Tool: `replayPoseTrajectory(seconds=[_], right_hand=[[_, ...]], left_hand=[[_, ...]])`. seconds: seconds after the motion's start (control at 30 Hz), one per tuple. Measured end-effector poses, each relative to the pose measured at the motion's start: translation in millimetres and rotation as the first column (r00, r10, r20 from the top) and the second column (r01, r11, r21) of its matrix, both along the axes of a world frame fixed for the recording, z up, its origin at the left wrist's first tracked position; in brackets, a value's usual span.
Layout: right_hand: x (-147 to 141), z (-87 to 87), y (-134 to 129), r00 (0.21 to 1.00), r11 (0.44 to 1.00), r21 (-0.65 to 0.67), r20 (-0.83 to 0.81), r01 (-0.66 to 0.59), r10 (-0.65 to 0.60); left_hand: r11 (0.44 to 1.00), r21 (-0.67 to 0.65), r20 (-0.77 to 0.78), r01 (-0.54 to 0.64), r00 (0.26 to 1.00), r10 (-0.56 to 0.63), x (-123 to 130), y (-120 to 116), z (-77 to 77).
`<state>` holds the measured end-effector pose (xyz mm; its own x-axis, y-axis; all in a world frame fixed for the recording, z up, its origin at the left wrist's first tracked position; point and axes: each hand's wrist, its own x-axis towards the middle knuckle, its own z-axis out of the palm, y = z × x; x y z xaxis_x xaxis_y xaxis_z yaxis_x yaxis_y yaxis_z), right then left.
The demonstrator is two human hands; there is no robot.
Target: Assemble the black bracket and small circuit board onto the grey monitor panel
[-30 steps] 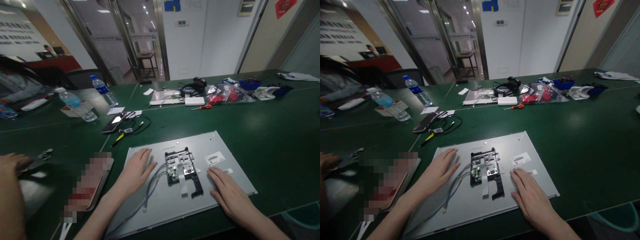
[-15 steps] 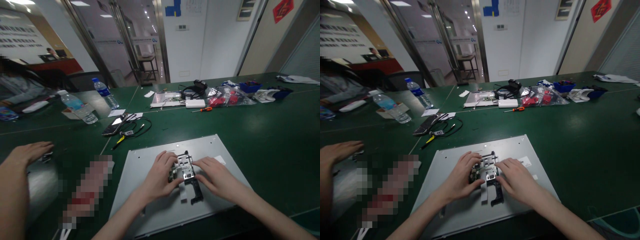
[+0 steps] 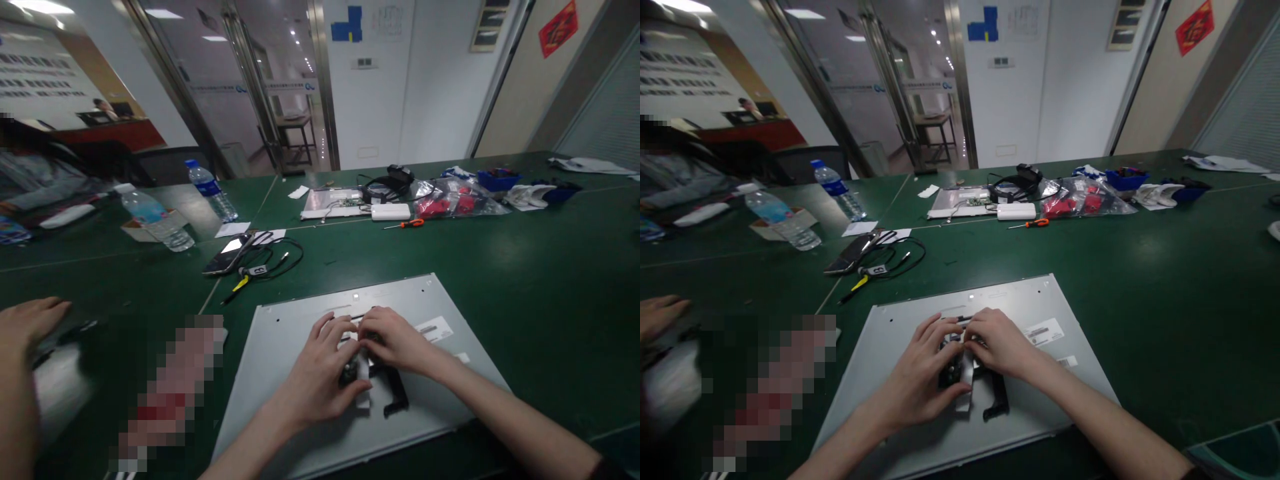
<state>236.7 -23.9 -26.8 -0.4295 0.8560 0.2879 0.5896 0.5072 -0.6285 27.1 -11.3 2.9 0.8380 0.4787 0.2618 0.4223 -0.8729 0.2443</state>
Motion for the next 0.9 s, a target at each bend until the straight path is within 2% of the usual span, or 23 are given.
replayPoseTrajectory(seconds=[0.4,0.73,0.9], right_hand=[[-4.1,-19.0,-6.3,0.998,0.991,0.13,-0.059,0.021,-0.013],[-1.5,-17.9,-5.3,0.994,0.997,0.08,-0.103,-0.01,0.019],[-2.1,-17.9,-4.6,0.994,0.999,0.049,-0.109,0.013,-0.008]], left_hand=[[0.998,-0.057,0.015,0.012,1.0,-0.011,-4.7,-0.8,-8.6],[0.996,-0.082,0.034,0.02,0.999,-0.017,-3.7,0.1,-11.6],[0.996,-0.083,0.051,0.013,0.999,-0.009,-3.2,-0.4,-9.5]])
